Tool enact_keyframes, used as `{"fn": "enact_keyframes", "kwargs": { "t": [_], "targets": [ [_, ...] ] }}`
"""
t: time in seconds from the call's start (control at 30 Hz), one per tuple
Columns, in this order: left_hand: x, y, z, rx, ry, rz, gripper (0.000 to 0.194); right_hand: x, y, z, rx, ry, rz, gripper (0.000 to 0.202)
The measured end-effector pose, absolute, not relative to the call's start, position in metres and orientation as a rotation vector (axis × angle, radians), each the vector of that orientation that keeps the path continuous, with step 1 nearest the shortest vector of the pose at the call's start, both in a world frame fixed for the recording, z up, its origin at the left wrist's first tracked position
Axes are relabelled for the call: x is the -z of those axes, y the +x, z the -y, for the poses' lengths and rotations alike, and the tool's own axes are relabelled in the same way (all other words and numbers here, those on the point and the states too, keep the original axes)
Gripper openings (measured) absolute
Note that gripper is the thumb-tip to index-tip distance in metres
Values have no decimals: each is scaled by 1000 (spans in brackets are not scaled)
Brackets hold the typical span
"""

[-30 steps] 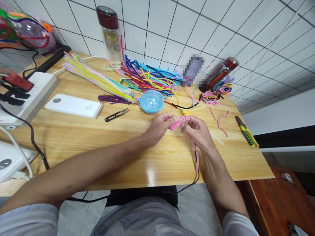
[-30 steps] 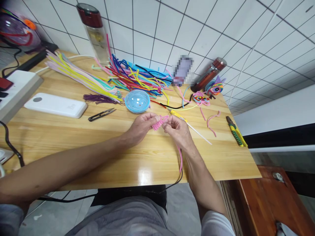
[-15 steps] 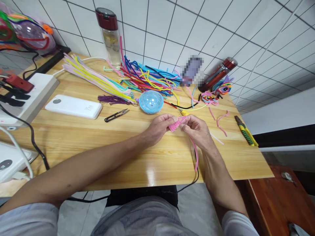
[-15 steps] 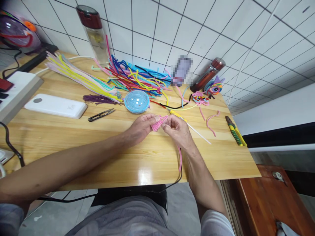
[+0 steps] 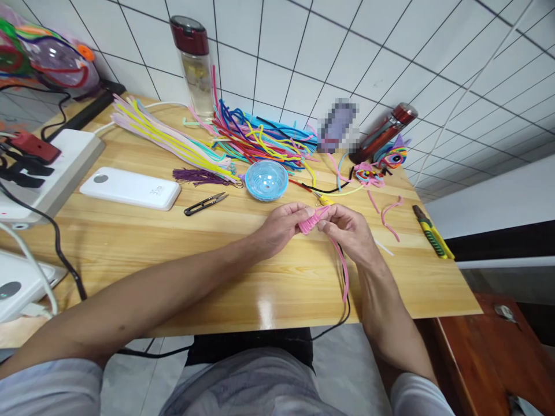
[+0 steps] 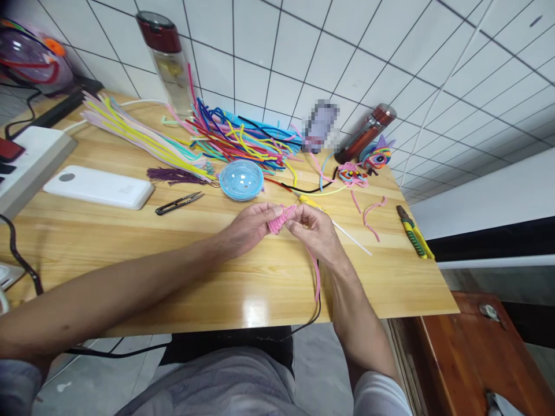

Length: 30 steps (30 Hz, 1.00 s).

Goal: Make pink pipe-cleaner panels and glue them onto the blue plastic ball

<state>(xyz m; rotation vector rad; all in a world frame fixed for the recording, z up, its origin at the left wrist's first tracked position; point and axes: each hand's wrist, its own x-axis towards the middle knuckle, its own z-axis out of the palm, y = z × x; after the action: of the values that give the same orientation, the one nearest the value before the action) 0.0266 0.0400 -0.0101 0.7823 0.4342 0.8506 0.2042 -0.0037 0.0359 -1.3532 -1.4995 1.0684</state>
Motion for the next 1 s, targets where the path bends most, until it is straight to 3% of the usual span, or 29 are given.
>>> {"fn": "enact_keyframes", "kwargs": {
  "t": [0.53, 1.0],
  "targets": [
    [13, 27, -46, -735, 685, -333, 36, -38, 207, 5, -1091, -1248, 1514, 48],
    [12, 23, -47, -613, 625, -304, 41, -46, 211, 6, -939, -1294, 1658, 41]
  ]
}}
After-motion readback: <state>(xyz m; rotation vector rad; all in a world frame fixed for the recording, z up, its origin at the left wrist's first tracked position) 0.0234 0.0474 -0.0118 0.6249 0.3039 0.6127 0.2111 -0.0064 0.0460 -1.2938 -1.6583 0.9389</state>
